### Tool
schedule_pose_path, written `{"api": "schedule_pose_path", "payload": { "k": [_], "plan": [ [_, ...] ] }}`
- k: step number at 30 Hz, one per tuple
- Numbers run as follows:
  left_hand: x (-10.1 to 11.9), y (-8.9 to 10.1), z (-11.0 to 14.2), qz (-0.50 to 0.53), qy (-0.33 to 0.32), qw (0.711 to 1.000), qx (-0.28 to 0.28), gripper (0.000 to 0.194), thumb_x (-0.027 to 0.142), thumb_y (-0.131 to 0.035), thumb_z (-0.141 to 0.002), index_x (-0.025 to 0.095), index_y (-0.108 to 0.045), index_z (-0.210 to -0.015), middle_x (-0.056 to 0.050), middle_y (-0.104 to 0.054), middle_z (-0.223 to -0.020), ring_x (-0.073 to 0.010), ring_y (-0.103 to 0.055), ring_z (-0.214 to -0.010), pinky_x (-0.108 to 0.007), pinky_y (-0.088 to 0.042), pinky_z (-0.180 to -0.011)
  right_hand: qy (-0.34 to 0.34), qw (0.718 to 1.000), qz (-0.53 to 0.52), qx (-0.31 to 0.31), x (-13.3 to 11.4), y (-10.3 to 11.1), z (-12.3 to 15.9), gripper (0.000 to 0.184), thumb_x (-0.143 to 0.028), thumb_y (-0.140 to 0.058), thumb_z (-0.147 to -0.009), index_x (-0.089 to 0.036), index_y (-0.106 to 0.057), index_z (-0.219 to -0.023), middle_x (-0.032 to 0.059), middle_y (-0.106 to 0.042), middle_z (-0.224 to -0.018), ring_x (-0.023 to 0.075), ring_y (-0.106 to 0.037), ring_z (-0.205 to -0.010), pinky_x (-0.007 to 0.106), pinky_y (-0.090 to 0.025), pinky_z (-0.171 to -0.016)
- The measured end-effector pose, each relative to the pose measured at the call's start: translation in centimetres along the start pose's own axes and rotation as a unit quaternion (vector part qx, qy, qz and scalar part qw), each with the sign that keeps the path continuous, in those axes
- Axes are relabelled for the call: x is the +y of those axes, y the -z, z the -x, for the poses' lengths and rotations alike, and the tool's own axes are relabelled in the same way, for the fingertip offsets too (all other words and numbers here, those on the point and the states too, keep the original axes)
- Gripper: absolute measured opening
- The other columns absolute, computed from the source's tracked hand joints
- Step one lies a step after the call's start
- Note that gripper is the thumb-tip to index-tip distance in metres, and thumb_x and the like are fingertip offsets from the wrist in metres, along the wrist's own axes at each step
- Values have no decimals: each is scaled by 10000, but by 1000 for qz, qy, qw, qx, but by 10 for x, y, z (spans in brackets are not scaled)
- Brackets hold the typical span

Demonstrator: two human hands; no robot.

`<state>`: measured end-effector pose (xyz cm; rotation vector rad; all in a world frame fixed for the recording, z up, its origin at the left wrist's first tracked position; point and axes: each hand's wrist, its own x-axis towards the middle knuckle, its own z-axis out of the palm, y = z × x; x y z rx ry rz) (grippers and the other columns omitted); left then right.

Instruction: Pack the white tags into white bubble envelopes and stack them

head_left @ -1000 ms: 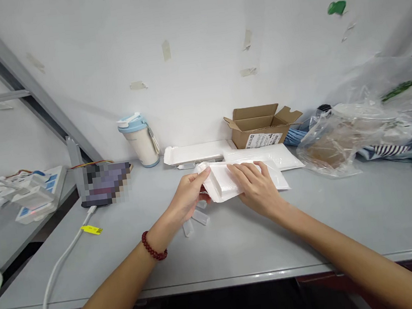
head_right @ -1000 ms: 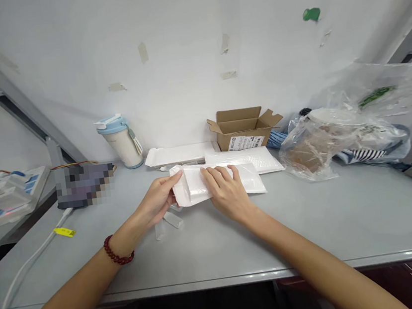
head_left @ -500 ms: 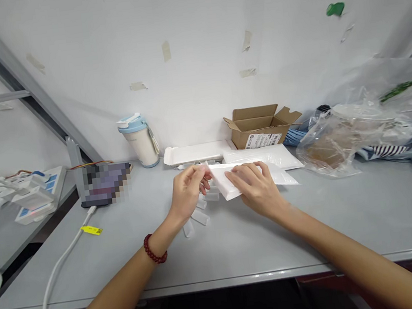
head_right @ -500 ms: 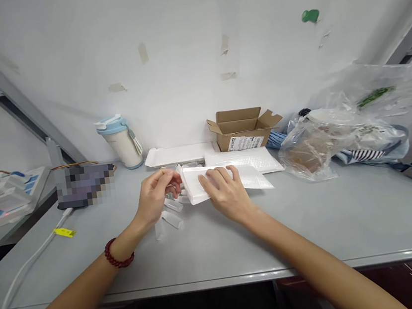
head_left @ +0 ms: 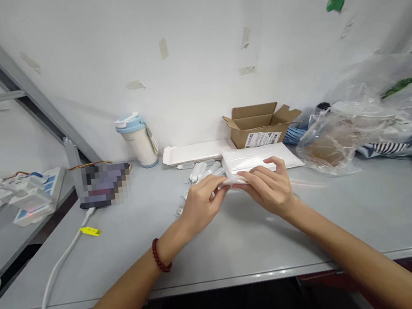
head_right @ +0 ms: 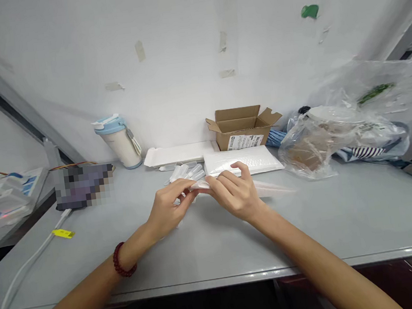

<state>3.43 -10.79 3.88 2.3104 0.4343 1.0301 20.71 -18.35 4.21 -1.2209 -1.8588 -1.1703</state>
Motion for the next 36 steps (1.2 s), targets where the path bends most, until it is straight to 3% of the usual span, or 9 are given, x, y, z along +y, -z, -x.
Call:
{"api": "schedule_pose_path", "payload": {
  "k": [4,7,12,23,32,36],
  "plan": [
    [7,-7,4,70,126,989,-42,144,259,-534,-841,163,-584,-746,39,-513,-550,-89,-514,-502,-202,-407,-500,-9,1000,4,19,5,-2,-3,173,-295,-571,-865,-188,-504,-748,-36,-536,-546,103,-480,-539,285,-357,-699],
    [14,-11,6,141,216,962,-90,212,306,-524,-841,168,-503,-682,65,-469,-477,-75,-491,-413,-185,-390,-439,-41,999,-18,-29,9,-4,-2,250,-365,-550,-870,-190,-490,-702,-10,-529,-566,117,-453,-544,257,-346,-599],
    [17,-13,7,188,276,937,-106,231,287,-528,-824,178,-440,-641,64,-491,-440,-77,-491,-383,-174,-388,-405,-138,978,-100,-121,12,-7,4,329,-410,-433,-918,-185,-480,-684,-1,-505,-595,100,-423,-516,220,-296,-489],
    [7,-14,4,217,328,909,-136,190,247,-529,-808,159,-493,-643,46,-512,-416,-76,-467,-341,-173,-374,-359,-249,930,-68,-261,25,-10,7,470,-555,-328,-905,-186,-445,-637,-10,-494,-561,92,-368,-474,230,-218,-479],
    [7,-19,6,184,336,909,-168,185,254,-512,-802,161,-497,-643,38,-508,-440,-90,-476,-372,-191,-376,-380,-223,898,31,-378,25,-7,1,562,-542,-209,-934,-169,-520,-652,34,-539,-553,112,-411,-463,258,-132,-488],
    [9,-21,7,129,308,929,-160,192,252,-501,-806,171,-467,-636,48,-474,-472,-104,-504,-413,-207,-378,-416,-212,890,37,-402,25,-8,1,563,-518,-227,-942,-162,-559,-660,53,-574,-567,123,-468,-486,266,-130,-491]
  ]
}}
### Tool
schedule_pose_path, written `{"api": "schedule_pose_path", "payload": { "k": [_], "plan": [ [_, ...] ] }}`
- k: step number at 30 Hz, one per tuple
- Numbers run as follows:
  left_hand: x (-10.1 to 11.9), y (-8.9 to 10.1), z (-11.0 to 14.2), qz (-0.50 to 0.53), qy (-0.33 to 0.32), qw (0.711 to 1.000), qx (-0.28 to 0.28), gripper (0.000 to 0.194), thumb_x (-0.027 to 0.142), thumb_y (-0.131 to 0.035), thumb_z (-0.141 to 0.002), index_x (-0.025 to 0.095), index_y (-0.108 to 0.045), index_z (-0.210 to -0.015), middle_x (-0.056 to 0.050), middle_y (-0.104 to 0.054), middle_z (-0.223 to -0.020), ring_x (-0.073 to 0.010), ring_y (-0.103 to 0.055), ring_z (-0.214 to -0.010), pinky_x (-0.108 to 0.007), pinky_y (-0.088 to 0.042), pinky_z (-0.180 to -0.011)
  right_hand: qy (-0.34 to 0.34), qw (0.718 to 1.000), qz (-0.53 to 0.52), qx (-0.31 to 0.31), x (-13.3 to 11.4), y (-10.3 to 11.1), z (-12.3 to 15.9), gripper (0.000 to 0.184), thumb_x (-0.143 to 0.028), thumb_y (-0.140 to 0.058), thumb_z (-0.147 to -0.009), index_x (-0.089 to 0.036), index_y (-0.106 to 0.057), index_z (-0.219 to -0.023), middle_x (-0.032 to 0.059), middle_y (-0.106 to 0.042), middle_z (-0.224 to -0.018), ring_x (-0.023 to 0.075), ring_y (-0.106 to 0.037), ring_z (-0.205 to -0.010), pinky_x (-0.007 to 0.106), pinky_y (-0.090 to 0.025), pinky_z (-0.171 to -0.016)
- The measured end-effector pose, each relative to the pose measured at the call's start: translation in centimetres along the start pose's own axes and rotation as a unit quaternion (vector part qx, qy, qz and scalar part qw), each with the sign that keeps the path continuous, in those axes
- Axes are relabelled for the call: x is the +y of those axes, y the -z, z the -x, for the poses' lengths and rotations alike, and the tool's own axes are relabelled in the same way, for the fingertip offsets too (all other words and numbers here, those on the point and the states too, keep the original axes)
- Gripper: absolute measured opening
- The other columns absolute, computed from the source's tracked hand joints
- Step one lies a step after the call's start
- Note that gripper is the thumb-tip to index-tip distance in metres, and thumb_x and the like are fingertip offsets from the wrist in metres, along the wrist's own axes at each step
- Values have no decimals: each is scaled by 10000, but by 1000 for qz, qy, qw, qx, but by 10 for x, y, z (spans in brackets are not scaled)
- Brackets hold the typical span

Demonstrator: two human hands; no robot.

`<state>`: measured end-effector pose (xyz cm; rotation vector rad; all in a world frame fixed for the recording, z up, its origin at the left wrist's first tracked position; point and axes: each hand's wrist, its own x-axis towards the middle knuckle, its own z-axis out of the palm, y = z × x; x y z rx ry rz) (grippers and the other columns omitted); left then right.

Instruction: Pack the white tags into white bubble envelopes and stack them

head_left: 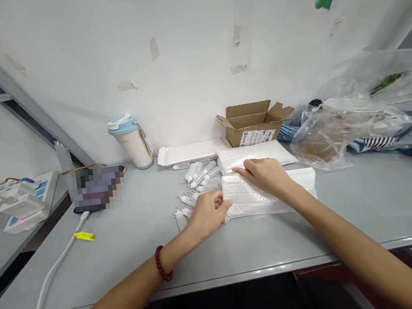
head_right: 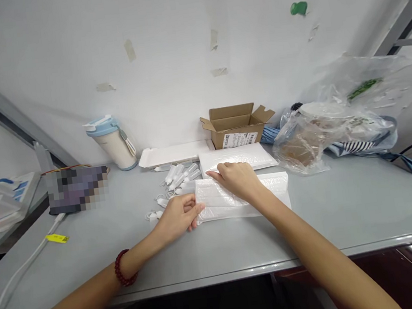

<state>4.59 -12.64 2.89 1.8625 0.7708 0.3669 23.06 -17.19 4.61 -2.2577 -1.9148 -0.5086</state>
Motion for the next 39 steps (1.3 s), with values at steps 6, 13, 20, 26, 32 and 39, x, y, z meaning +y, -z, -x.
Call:
{"api": "schedule_pose_path", "payload": {
  "k": [6,13,20,26,32,39],
  "plan": [
    [-7,-7,-5,-113,-49,992,7,118,233,-472,-824,159,-558,-791,32,-491,-556,-133,-521,-511,-250,-402,-521,-11,999,36,-39,0,-8,-5,499,-460,-310,-943,-145,-642,-743,89,-666,-714,159,-574,-599,266,-176,-497],
    [-10,-12,-1,-205,-110,973,-16,787,202,-466,-833,163,-2,-1467,-18,-591,-769,-172,-537,-622,-306,-435,-634,-16,998,38,-40,1,-17,-10,422,-344,-327,-948,-133,-664,-806,110,-674,-787,192,-613,-737,270,-286,-546],
    [-15,-17,2,-270,-160,949,-18,519,259,-401,-886,214,-323,-1397,-81,-610,-958,-213,-580,-820,-339,-455,-748,-11,998,46,-47,1,-22,-10,410,-317,-314,-951,-140,-657,-810,108,-674,-794,205,-628,-754,274,-318,-549],
    [-11,-17,5,-326,-153,932,-43,525,374,-415,-891,199,-348,-1380,-89,-584,-1016,-231,-583,-858,-362,-467,-769,-13,997,49,-58,2,-24,-12,405,-299,-318,-946,-130,-660,-810,113,-677,-793,201,-625,-751,267,-320,-556],
    [-11,-19,8,-374,-171,910,-47,551,402,-397,-899,169,-306,-1389,-102,-552,-1054,-227,-574,-835,-354,-476,-704,-15,996,62,-63,8,-26,-16,373,-256,-332,-929,-118,-660,-817,116,-677,-787,192,-626,-757,272,-285,-541],
    [-10,-18,6,-376,-198,902,-75,442,325,-365,-919,171,-360,-1333,-86,-552,-1011,-193,-568,-813,-305,-465,-681,-44,998,33,-43,13,-28,-19,442,-342,-303,-944,-119,-656,-796,111,-678,-813,188,-615,-749,274,-294,-566]
  ]
}}
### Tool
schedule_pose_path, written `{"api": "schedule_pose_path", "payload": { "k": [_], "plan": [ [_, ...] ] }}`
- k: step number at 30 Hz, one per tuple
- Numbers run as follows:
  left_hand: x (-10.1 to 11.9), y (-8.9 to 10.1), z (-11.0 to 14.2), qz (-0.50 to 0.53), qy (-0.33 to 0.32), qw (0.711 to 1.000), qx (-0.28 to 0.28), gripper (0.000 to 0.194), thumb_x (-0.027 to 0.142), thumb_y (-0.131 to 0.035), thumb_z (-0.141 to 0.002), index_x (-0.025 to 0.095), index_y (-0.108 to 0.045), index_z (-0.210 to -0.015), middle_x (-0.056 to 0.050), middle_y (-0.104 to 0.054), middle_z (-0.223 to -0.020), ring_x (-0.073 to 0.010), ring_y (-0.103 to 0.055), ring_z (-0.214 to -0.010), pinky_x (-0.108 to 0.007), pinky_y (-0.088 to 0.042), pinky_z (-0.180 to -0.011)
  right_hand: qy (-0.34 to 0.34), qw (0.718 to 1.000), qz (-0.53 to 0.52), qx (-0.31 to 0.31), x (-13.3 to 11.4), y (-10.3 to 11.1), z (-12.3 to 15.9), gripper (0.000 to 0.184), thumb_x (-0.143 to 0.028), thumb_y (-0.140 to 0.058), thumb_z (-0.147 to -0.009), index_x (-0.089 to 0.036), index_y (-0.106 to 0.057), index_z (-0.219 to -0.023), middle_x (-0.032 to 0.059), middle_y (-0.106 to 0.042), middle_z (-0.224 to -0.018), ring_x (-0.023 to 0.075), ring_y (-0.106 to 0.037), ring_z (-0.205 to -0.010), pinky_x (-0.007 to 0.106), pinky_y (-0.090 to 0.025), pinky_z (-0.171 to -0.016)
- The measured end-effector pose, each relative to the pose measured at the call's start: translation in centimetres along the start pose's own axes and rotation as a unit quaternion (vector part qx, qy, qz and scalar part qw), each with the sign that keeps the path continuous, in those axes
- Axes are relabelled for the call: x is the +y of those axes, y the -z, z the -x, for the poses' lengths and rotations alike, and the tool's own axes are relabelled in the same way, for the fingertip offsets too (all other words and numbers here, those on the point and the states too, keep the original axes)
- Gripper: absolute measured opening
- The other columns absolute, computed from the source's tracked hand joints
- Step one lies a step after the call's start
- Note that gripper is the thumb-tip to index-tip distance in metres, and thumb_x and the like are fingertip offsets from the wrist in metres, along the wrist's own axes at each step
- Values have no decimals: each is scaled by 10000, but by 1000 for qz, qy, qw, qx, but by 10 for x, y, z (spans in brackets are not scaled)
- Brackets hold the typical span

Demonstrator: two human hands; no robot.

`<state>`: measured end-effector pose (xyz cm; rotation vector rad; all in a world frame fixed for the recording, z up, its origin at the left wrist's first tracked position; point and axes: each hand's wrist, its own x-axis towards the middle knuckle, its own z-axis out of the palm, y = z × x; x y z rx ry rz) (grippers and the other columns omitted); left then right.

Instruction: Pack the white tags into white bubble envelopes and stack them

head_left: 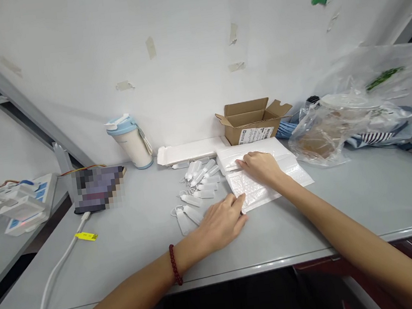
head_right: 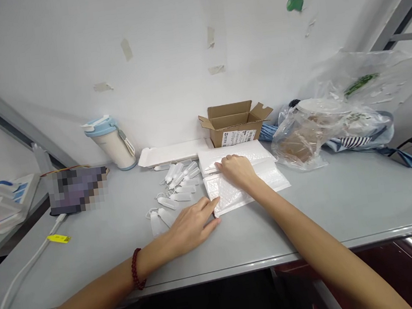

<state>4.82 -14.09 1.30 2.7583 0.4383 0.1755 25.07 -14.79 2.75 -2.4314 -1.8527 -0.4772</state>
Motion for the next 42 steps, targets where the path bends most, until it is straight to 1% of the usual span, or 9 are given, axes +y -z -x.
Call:
{"api": "schedule_pose_path", "payload": {
  "k": [10,19,22,25,27,29,32,34,42],
  "plan": [
    [-2,-1,-2,-7,27,1000,11,273,297,-378,-921,177,-494,-1137,-72,-577,-979,-179,-577,-777,-287,-454,-641,-9,999,-15,38,0,-3,2,371,-329,-331,-934,-139,-636,-843,92,-654,-875,174,-595,-789,277,-253,-551],
    [-1,-4,0,10,21,1000,19,246,285,-376,-918,178,-528,-1079,-72,-578,-963,-180,-589,-788,-295,-472,-660,-34,997,-62,-21,-5,-1,6,455,-398,-307,-928,-162,-609,-683,73,-639,-662,155,-556,-609,269,-193,-516],
    [-5,5,-2,17,-6,998,52,271,310,-383,-920,174,-550,-1086,-75,-584,-968,-179,-590,-783,-305,-481,-686,-38,997,-69,-21,-4,-2,6,456,-407,-312,-925,-165,-602,-669,75,-639,-657,157,-557,-602,268,-195,-512],
    [-28,26,-5,4,-7,986,168,290,271,-347,-932,159,-571,-1077,-87,-594,-994,-177,-582,-828,-310,-481,-751,-35,996,-74,-22,-3,-2,6,455,-419,-314,-925,-172,-592,-663,74,-640,-662,164,-564,-615,263,-195,-511],
    [-57,42,-6,-40,50,961,270,291,220,-334,-923,144,-587,-1046,-96,-596,-992,-194,-566,-898,-334,-469,-814,-33,996,-80,-21,-2,-1,6,457,-433,-314,-923,-176,-584,-657,71,-638,-657,169,-563,-619,261,-193,-508],
    [-93,55,-4,-101,103,940,310,282,192,-364,-893,144,-611,-1021,-106,-596,-1012,-232,-531,-999,-375,-452,-869,-34,996,-86,-17,-1,1,6,453,-438,-319,-920,-181,-580,-653,66,-634,-645,170,-557,-613,263,-192,-507],
    [-139,62,2,-143,143,937,286,291,173,-382,-866,135,-658,-949,-125,-591,-1120,-252,-515,-1071,-414,-418,-937,-33,995,-92,-5,0,2,7,445,-439,-327,-918,-185,-575,-651,56,-625,-628,167,-547,-597,266,-197,-507],
    [-157,62,4,-147,153,942,260,304,167,-383,-858,147,-670,-955,-113,-583,-1195,-263,-490,-1136,-431,-413,-941,-32,995,-97,3,1,3,7,448,-446,-325,-917,-187,-567,-645,51,-617,-614,165,-539,-584,267,-199,-506],
    [-159,54,-1,-177,166,944,222,348,124,-368,-845,154,-637,-1064,-116,-602,-1216,-261,-502,-1161,-424,-407,-901,-26,993,-111,26,1,1,9,444,-461,-333,-909,-191,-535,-620,42,-591,-581,152,-499,-535,270,-191,-507]
  ]
}}
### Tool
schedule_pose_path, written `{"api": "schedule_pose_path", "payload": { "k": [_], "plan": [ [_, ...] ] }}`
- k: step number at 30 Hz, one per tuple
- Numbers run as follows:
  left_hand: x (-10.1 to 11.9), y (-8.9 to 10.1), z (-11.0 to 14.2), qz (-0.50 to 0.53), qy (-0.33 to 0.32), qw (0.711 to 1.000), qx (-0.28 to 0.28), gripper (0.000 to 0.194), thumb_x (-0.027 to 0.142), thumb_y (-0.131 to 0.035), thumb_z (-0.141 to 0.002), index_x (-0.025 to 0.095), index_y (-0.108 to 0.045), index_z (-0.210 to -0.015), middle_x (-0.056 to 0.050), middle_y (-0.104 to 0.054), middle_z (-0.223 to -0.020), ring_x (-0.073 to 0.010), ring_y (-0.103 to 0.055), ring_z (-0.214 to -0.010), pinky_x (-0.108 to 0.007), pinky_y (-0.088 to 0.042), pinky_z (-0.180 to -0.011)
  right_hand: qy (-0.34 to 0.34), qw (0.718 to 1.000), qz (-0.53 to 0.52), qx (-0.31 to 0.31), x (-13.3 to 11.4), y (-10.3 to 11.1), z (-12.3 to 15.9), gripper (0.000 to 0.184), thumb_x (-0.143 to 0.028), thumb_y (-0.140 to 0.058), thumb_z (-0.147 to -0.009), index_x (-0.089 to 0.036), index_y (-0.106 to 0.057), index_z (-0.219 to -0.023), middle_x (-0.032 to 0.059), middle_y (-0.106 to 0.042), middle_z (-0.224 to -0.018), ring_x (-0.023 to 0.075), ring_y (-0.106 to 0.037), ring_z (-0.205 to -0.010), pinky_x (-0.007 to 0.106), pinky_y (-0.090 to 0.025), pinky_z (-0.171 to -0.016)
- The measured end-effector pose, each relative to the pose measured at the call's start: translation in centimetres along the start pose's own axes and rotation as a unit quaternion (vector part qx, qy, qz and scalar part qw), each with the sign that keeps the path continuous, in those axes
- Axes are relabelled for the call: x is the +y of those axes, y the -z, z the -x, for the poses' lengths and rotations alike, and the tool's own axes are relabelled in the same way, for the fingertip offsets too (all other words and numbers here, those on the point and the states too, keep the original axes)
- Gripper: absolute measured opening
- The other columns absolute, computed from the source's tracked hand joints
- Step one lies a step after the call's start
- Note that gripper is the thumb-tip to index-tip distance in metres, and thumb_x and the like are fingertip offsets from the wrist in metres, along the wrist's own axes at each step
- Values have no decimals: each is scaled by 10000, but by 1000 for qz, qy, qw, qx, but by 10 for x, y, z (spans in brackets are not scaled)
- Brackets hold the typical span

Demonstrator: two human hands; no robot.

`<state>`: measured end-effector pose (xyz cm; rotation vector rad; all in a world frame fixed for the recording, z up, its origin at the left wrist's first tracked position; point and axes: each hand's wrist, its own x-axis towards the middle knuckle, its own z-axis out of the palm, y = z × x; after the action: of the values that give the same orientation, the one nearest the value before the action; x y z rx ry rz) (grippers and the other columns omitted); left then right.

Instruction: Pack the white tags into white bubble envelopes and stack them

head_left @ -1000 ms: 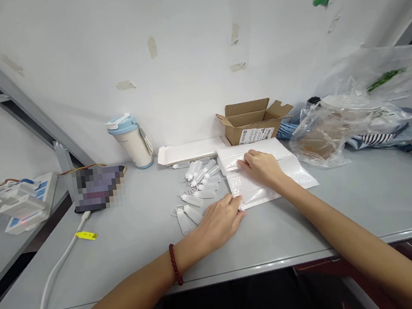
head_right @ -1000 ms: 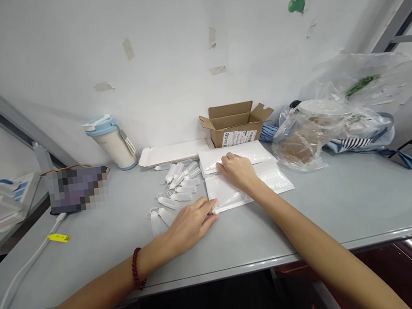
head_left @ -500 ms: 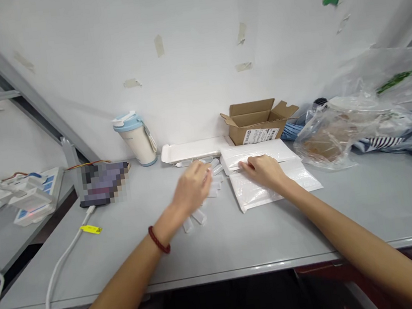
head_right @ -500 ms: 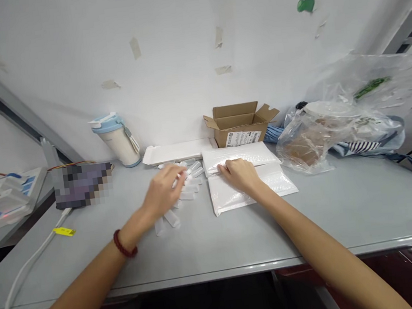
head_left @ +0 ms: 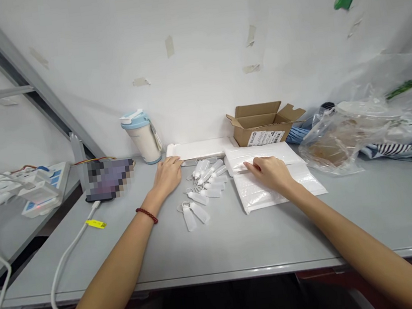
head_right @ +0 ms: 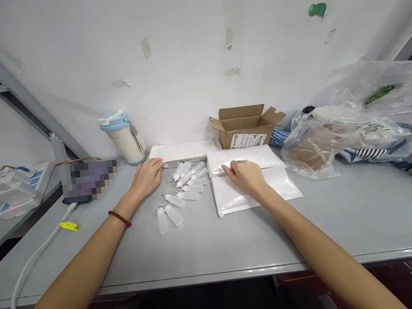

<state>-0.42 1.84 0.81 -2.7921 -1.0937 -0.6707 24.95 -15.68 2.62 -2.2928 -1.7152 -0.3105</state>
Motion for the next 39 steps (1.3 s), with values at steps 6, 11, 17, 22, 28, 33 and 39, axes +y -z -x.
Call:
{"api": "schedule_pose_path", "payload": {
  "k": [6,11,17,22,28,33,39],
  "plan": [
    [-4,-7,0,-8,15,999,36,364,117,-361,-848,168,-605,-1114,-106,-595,-1228,-256,-502,-1160,-410,-416,-869,4,1000,-14,0,-1,-1,0,450,-472,-336,-905,-195,-473,-577,36,-576,-568,146,-482,-529,262,-175,-503],
    [-7,-15,-5,-12,5,998,65,398,114,-352,-849,130,-545,-1196,-116,-581,-1254,-265,-476,-1194,-428,-395,-911,4,1000,-14,-7,-3,0,1,438,-461,-340,-909,-196,-463,-584,37,-573,-573,149,-487,-536,264,-176,-500],
    [-2,-18,-9,-16,-34,997,62,311,101,-368,-830,143,-624,-1002,-112,-581,-1255,-277,-429,-1250,-448,-375,-937,2,1000,-17,-5,-3,-3,1,417,-451,-358,-910,-196,-466,-599,37,-590,-614,148,-495,-555,263,-191,-503],
    [2,-14,-8,-3,-33,997,67,319,75,-367,-813,152,-625,-983,-106,-598,-1231,-274,-448,-1231,-458,-377,-928,9,998,-41,35,0,-6,0,381,-442,-377,-906,-194,-467,-632,29,-602,-680,134,-476,-558,261,-208,-508],
    [2,-17,-7,-13,-35,998,53,375,58,-384,-784,157,-639,-1040,-88,-593,-1250,-279,-448,-1220,-463,-368,-935,10,998,-52,34,1,-6,0,360,-430,-398,-902,-195,-472,-640,26,-602,-705,136,-488,-578,259,-221,-512],
    [0,-20,-7,-27,-13,998,48,429,74,-365,-800,143,-591,-1158,-98,-554,-1298,-277,-425,-1244,-462,-351,-968,6,999,-48,25,0,-5,0,374,-443,-386,-906,-196,-485,-643,28,-603,-701,141,-494,-583,265,-223,-508],
    [2,-21,-5,-62,12,998,20,425,82,-350,-804,102,-555,-1175,-146,-452,-1385,-318,-305,-1329,-521,-308,-996,9,998,-51,23,-1,-4,0,418,-473,-348,-920,-196,-493,-642,31,-606,-701,146,-512,-595,265,-240,-515]
  ]
}}
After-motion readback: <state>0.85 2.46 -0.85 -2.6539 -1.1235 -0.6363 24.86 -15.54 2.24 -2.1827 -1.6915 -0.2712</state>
